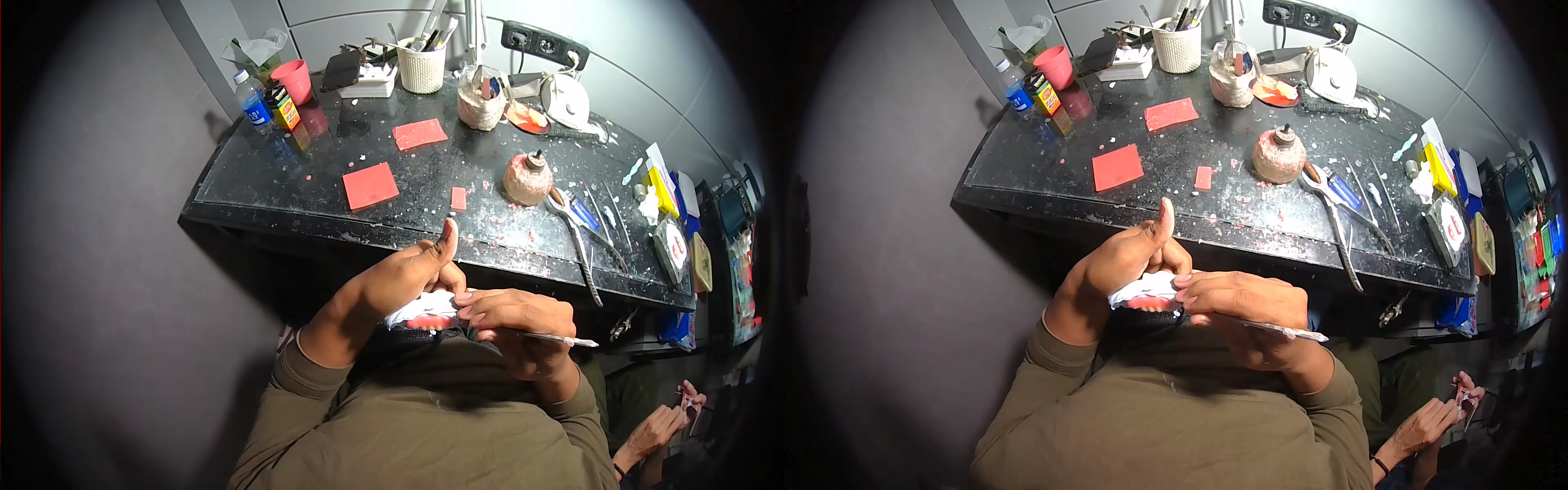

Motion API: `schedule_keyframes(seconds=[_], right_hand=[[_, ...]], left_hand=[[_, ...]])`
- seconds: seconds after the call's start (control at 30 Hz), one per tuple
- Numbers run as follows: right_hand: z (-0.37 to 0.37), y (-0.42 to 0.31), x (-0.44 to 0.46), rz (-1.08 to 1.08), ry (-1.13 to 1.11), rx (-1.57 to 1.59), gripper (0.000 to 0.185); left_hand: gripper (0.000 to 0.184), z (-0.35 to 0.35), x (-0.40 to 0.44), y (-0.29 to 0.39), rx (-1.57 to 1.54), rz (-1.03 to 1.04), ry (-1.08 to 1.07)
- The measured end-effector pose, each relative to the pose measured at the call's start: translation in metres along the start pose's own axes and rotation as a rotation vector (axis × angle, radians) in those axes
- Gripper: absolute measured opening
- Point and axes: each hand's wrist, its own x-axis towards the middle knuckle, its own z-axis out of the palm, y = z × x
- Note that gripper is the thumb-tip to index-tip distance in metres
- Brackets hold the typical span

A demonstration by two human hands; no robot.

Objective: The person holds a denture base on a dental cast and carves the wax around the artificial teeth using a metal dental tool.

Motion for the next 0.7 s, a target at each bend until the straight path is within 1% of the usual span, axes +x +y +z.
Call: schedule_keyframes(seconds=[0.1, 0.27, 0.4, 0.47, 0.6, 0.7], right_hand=[[0.000, 0.000, 0.000, 0.010, -0.013, 0.002, 0.019], [0.001, -0.001, 0.002, 0.012, -0.016, -0.003, 0.019], [0.001, -0.001, 0.002, 0.022, -0.013, -0.002, 0.017], [0.001, -0.001, 0.002, 0.027, -0.015, -0.001, 0.017], [0.000, -0.002, 0.003, 0.033, -0.030, -0.014, 0.017], [-0.001, -0.001, 0.003, 0.040, -0.037, -0.021, 0.018]], left_hand=[[0.093, 0.000, 0.000, 0.004, 0.005, 0.000, -0.017], [0.097, 0.001, -0.003, 0.013, -0.063, -0.110, -0.038], [0.097, 0.001, -0.002, 0.008, -0.044, -0.089, -0.010], [0.096, 0.001, -0.002, 0.009, -0.086, -0.130, -0.031], [0.096, 0.002, -0.003, 0.009, -0.073, -0.121, -0.012], [0.097, 0.002, -0.002, 0.012, 0.017, -0.109, 0.000]])
